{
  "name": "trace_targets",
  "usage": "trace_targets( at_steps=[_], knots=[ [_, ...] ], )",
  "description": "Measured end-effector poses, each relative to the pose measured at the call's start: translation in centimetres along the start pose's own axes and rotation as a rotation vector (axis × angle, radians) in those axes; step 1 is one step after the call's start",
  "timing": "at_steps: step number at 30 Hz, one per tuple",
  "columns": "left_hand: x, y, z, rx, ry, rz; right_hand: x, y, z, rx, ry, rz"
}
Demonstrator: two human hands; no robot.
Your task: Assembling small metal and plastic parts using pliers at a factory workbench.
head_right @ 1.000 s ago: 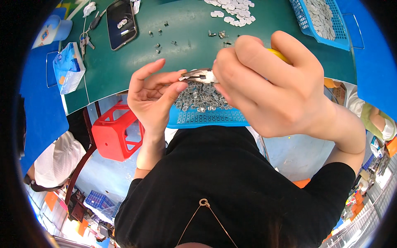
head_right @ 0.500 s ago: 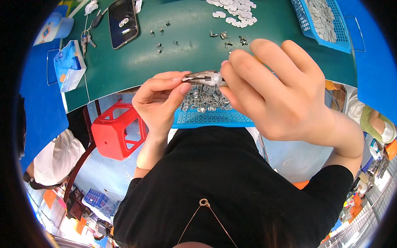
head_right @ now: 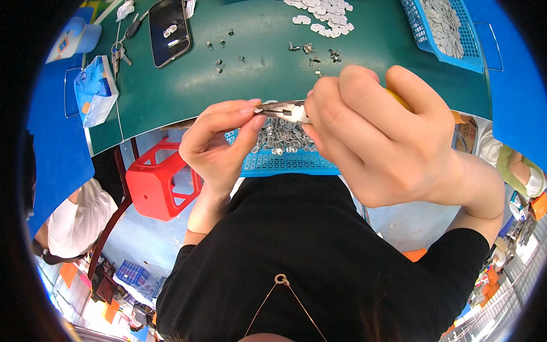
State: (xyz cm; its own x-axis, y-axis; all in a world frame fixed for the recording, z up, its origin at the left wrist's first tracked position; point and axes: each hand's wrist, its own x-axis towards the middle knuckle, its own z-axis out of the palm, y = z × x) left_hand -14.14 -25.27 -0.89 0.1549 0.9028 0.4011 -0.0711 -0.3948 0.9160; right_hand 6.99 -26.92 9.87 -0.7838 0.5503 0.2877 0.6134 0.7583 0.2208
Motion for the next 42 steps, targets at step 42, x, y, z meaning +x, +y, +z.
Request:
trace_targets(
  at_steps=[42],
  knots=[
    [16.3, -6.2, 3.6, 0.939, -0.839, 0.48, -2.0, 7.3, 14.4, 0.338, -0.129, 0.923]
  ],
)
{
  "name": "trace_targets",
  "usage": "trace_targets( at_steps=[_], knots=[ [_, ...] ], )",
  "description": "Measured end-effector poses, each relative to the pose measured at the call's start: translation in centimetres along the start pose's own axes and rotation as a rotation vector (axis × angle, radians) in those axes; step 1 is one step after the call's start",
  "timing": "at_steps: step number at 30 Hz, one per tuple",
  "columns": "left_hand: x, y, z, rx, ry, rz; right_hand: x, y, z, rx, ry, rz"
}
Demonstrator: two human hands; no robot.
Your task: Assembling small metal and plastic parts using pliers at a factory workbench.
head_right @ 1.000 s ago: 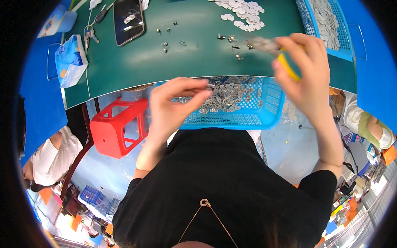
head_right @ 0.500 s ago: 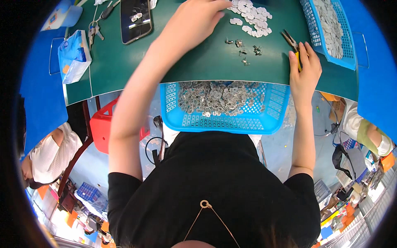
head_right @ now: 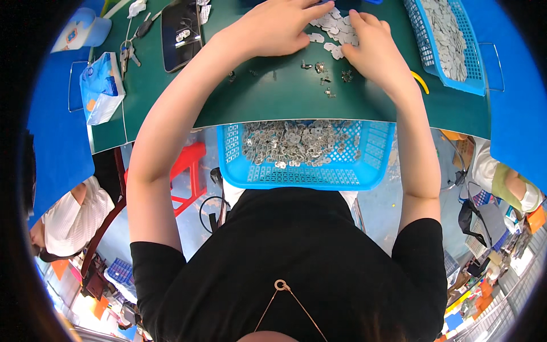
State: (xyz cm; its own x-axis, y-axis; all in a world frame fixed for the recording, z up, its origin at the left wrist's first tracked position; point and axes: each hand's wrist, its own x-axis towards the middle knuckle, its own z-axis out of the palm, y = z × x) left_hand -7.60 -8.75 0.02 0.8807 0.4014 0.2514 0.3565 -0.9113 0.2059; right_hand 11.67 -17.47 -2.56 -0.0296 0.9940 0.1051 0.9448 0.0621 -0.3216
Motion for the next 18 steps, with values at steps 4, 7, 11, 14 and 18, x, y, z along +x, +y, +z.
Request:
trace_targets(
  at_steps=[4, 7, 11, 14, 18],
  knots=[
    [-0.3, 0.2, -1.2, 0.014, -0.098, -0.011, 2.3, -0.9, 0.8, 0.153, -0.006, -0.043],
    [-1.4, -2.0, 1.0, -0.138, 0.081, 0.029, 3.4, -2.3, 2.2, 0.233, 0.07, -0.083],
    [-3.3, -3.4, 0.5, -0.286, 0.163, -0.062, 3.7, -6.8, 0.6, 0.362, 0.099, -0.112],
    [-4.1, -3.8, -0.1, -0.245, 0.172, -0.097, 3.8, -6.7, 0.6, 0.32, 0.11, -0.109],
    [-4.2, -3.2, -0.3, -0.168, 0.233, -0.192, 3.2, -7.0, 0.5, 0.227, 0.212, -0.176]
  ],
)
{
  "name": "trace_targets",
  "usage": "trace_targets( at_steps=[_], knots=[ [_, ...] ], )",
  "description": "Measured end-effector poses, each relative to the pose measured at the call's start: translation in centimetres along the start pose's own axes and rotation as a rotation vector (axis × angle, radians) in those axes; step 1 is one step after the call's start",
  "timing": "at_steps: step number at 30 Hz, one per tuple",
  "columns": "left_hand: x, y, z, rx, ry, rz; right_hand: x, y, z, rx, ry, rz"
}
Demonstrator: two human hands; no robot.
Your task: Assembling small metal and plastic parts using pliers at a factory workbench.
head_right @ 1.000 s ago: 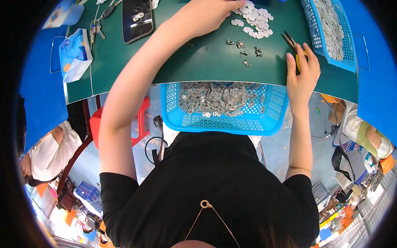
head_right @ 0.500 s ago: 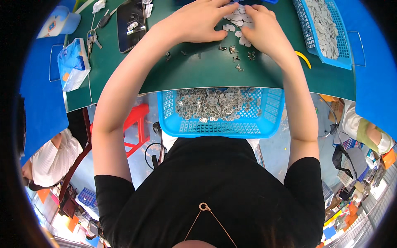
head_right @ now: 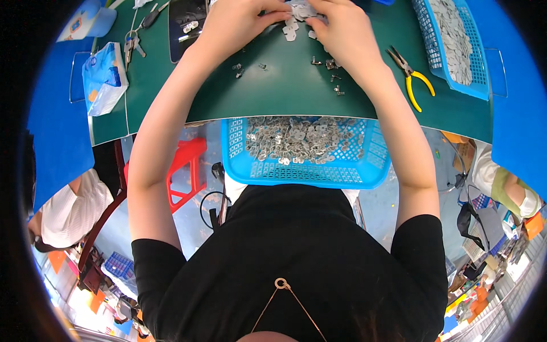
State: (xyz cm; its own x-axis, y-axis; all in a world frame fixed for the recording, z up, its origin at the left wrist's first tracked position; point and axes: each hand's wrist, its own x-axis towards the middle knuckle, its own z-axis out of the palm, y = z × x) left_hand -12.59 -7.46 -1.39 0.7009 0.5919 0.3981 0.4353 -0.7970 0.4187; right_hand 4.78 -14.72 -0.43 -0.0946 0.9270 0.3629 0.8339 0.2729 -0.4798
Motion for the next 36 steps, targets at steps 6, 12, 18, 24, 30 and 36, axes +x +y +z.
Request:
trace_targets(
  at_steps=[6, 12, 18, 24, 30, 36],
  knots=[
    [-0.4, 0.6, -1.0, -0.046, 0.275, 0.057, -3.3, -3.5, 0.8, 0.024, 0.065, -0.233],
    [-3.9, 3.1, -4.2, -0.531, 0.42, -0.316, -4.6, -5.7, 5.9, 0.096, 0.001, -0.338],
    [-11.6, 3.8, -3.8, -0.906, 0.583, -0.604, -4.7, -6.0, 6.4, 0.104, -0.043, -0.311],
    [-13.7, 5.1, -2.4, -0.942, 0.598, -0.729, -5.2, -6.3, 5.9, 0.143, 0.001, -0.292],
    [-15.0, 4.3, -1.2, 0.084, 0.326, -0.323, -5.8, -6.7, 4.5, 0.29, 0.008, -0.147],
    [-14.9, 4.8, -1.8, -0.045, 0.327, -0.536, -6.6, -6.7, 3.9, 0.465, -0.008, 0.027]
  ],
)
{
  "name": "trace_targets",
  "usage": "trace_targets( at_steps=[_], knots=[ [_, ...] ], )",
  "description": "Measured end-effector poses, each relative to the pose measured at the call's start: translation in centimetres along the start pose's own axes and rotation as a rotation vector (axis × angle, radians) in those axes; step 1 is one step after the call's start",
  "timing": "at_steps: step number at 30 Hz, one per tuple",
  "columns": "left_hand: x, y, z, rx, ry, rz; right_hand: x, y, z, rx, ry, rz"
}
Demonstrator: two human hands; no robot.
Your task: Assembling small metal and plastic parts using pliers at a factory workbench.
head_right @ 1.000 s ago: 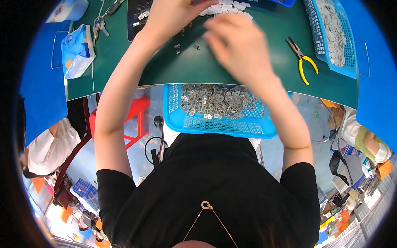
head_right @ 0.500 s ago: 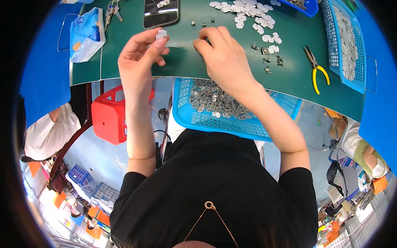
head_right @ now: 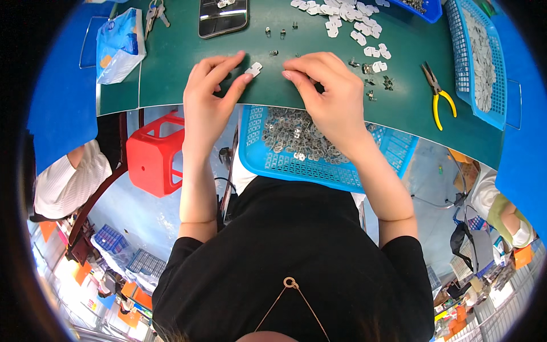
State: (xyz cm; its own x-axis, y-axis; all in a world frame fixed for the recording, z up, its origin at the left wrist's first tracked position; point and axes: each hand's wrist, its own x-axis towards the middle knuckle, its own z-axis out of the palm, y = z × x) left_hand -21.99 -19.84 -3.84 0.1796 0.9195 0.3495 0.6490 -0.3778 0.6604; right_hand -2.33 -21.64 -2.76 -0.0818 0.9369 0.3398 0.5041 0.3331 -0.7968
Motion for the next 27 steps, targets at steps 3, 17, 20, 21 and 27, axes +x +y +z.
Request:
trace_targets(
  at_steps=[3, 17, 20, 21, 27],
  knots=[
    [0.2, 0.4, 0.2, 0.043, -0.03, 0.043, -0.3, -0.2, -0.1, 0.08, 0.023, 0.089],
    [-0.1, 3.8, 2.0, -1.063, 0.082, -0.491, -1.2, -2.4, 0.6, 0.499, 0.151, 0.276],
    [-0.7, 4.7, 2.9, -1.209, 0.143, -0.492, -1.1, -2.5, 1.2, 0.514, 0.213, 0.208],
    [-0.9, 5.0, 3.2, -1.22, 0.161, -0.474, -0.9, -2.5, 1.4, 0.535, 0.239, 0.211],
    [-1.1, 5.5, 3.0, -1.211, 0.151, -0.436, -0.8, -2.0, 1.5, 0.421, 0.28, 0.107]
  ],
)
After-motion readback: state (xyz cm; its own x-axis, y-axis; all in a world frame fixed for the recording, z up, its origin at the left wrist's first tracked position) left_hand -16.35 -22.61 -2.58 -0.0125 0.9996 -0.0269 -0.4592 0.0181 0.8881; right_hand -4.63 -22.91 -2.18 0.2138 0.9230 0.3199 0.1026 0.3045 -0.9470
